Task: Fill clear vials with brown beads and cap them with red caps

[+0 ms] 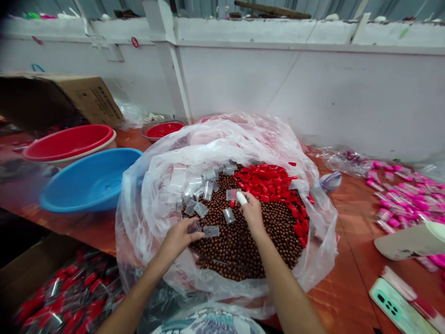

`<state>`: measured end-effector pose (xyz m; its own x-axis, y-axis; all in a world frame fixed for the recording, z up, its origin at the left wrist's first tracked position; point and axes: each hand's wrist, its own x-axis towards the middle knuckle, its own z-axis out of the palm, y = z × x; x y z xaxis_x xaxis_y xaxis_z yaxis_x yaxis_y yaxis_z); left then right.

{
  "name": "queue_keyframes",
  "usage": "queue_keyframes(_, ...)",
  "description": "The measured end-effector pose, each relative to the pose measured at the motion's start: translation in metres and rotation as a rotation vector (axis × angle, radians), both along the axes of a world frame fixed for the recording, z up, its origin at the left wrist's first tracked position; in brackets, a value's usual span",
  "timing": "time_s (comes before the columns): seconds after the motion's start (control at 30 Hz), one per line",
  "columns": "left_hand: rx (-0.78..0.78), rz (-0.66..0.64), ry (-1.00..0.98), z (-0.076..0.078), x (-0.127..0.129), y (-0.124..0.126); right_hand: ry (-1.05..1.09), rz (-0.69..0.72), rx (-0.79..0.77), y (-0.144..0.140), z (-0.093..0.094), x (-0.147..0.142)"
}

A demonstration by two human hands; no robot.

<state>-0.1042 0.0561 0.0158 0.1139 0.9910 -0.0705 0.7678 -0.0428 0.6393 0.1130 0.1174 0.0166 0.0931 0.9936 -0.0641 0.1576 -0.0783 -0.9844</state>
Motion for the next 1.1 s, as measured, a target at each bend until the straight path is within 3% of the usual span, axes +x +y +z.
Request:
queue_keyframes(0.17, -0.031, -0.211, -0.188, -0.004, 0.013, -0.017, 0.155, 0.073, 0.029, 0.022, 0.018, 0.005)
queue_keyframes(0.37, -0.011, -0.267, -0.084, -0.018, 0.053, -0.033, 0.116, 0.025, 0.015, -0.017, 0.005, 0.033)
queue_keyframes(0.53, 0.021, -0.311, 0.048, -0.021, 0.074, -0.018, -0.002, -0.100, -0.010, -0.066, -0.014, 0.083)
queue_keyframes(0.73, 0.067, -0.381, -0.014, -0.026, 0.098, 0.000, 0.018, -0.229, -0.067, -0.108, -0.030, 0.113)
queue_keyframes(1.1, 0.085, -0.401, -0.110, -0.036, 0.139, 0.014, 0.043, -0.231, -0.072, -0.115, -0.047, 0.116)
